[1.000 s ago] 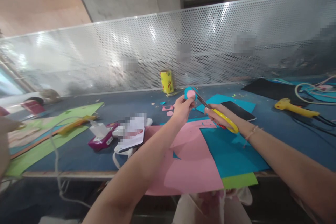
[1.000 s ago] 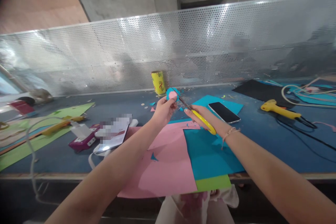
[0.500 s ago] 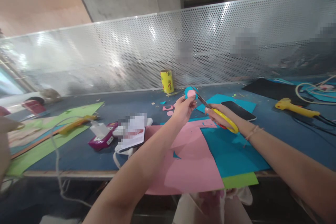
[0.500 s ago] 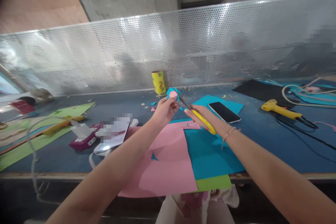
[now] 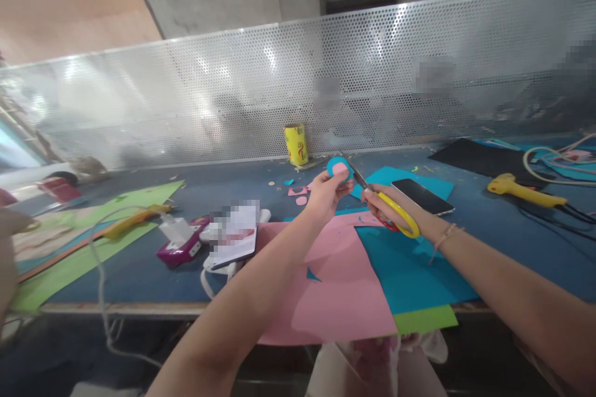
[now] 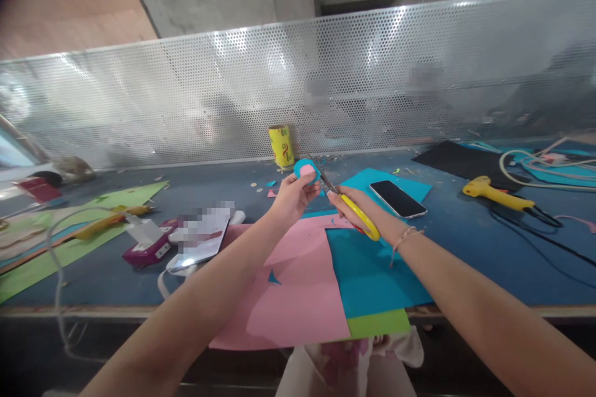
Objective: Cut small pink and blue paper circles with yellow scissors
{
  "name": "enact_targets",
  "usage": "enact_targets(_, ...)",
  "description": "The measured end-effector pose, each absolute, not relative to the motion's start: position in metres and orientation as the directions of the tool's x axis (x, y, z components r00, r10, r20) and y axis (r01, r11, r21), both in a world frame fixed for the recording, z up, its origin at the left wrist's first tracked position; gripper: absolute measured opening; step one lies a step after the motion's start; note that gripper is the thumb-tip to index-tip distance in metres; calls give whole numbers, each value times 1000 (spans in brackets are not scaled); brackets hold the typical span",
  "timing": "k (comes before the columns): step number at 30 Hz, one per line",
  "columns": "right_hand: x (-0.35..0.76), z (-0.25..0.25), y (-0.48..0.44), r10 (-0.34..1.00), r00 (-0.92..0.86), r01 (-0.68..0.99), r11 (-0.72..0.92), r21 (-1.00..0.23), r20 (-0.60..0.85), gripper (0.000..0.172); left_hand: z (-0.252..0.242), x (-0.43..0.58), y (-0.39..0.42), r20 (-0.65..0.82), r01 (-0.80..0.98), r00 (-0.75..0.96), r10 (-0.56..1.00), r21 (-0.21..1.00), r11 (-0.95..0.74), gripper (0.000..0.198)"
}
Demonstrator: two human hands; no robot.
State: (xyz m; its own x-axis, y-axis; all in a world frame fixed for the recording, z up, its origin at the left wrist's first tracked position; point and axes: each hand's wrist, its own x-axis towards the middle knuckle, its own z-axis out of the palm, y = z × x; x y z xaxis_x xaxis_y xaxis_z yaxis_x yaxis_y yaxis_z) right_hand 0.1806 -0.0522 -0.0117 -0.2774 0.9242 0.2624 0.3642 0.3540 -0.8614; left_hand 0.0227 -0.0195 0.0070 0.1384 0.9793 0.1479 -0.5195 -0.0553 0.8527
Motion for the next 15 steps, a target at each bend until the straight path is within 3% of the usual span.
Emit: enact_targets(15, 179, -16, -53, 899, -331, 285, 386, -877, 288, 50, 3, 26, -21, 187, -485, 184, 965, 871, -76, 31)
